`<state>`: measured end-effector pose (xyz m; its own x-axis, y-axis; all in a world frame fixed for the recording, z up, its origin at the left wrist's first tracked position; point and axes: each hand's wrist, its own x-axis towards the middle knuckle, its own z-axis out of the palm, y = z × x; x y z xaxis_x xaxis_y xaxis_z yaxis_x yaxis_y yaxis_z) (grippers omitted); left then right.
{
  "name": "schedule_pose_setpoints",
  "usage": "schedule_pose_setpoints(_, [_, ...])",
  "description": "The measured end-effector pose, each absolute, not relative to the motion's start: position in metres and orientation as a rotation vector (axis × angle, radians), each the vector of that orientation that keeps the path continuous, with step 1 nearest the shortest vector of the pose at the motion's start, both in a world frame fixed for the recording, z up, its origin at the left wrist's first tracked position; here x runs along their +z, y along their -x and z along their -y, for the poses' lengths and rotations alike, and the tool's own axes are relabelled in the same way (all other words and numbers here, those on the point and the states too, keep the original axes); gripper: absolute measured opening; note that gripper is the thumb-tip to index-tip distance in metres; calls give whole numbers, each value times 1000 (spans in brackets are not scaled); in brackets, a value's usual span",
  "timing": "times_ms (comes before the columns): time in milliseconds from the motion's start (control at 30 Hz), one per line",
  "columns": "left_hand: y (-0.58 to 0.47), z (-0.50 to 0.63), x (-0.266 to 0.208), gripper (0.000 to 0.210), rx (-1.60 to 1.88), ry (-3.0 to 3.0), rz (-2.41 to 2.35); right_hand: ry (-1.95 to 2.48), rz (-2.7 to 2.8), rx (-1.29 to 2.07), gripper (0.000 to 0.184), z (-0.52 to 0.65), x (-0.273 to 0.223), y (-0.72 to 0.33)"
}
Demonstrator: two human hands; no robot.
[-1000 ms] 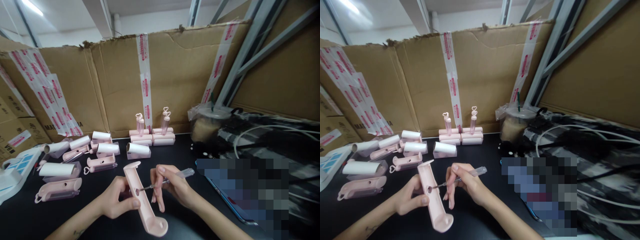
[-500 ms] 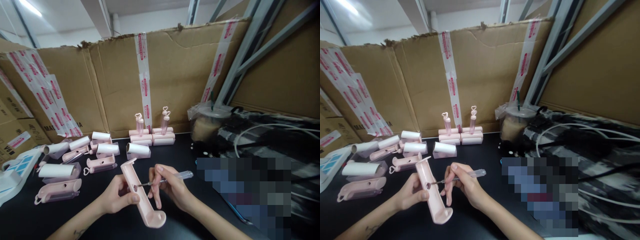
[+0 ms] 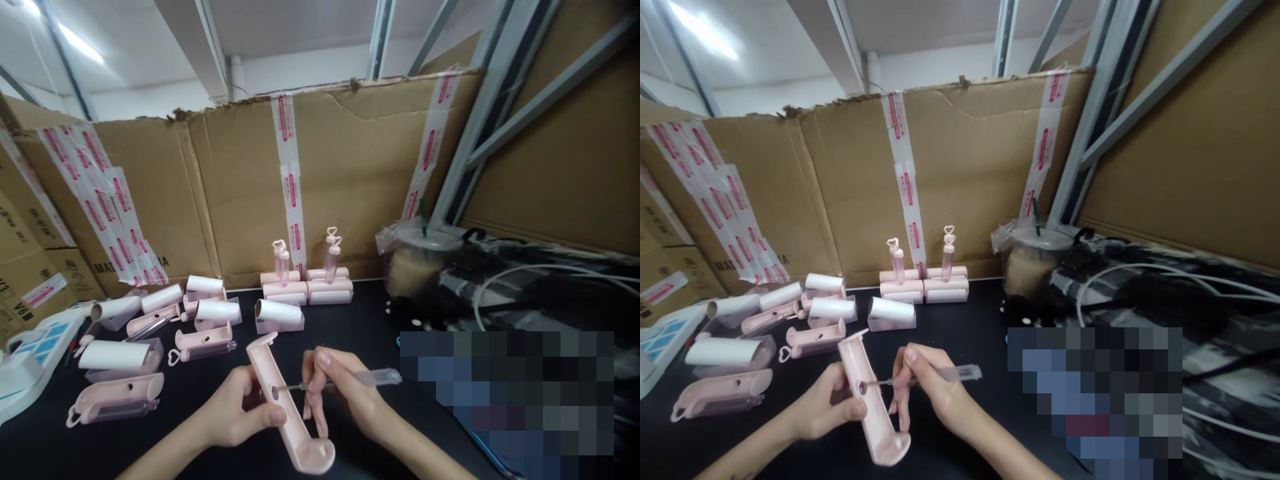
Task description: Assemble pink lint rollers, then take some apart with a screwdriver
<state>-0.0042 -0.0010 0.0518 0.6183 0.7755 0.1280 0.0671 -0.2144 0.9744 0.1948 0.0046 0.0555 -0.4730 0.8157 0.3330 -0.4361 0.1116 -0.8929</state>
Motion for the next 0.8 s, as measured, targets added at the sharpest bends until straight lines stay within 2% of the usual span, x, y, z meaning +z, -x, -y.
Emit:
schedule_pose_setpoints(167, [6, 2, 56, 37, 715, -1680, -650, 335, 1240, 1709, 41, -4, 54, -190])
schedule_pose_setpoints(500, [3, 3, 55, 39, 733, -1530, -589, 329, 1097, 1742, 39, 4, 49, -183])
schedule_pose_setpoints(700, [0, 1, 52, 38, 765, -1503, -585, 408, 1096, 1703, 38, 3, 51, -180])
schedule_pose_setpoints(800, [0, -2, 51, 48, 794, -1545, -683, 492, 1173, 1529, 43, -2, 63, -193])
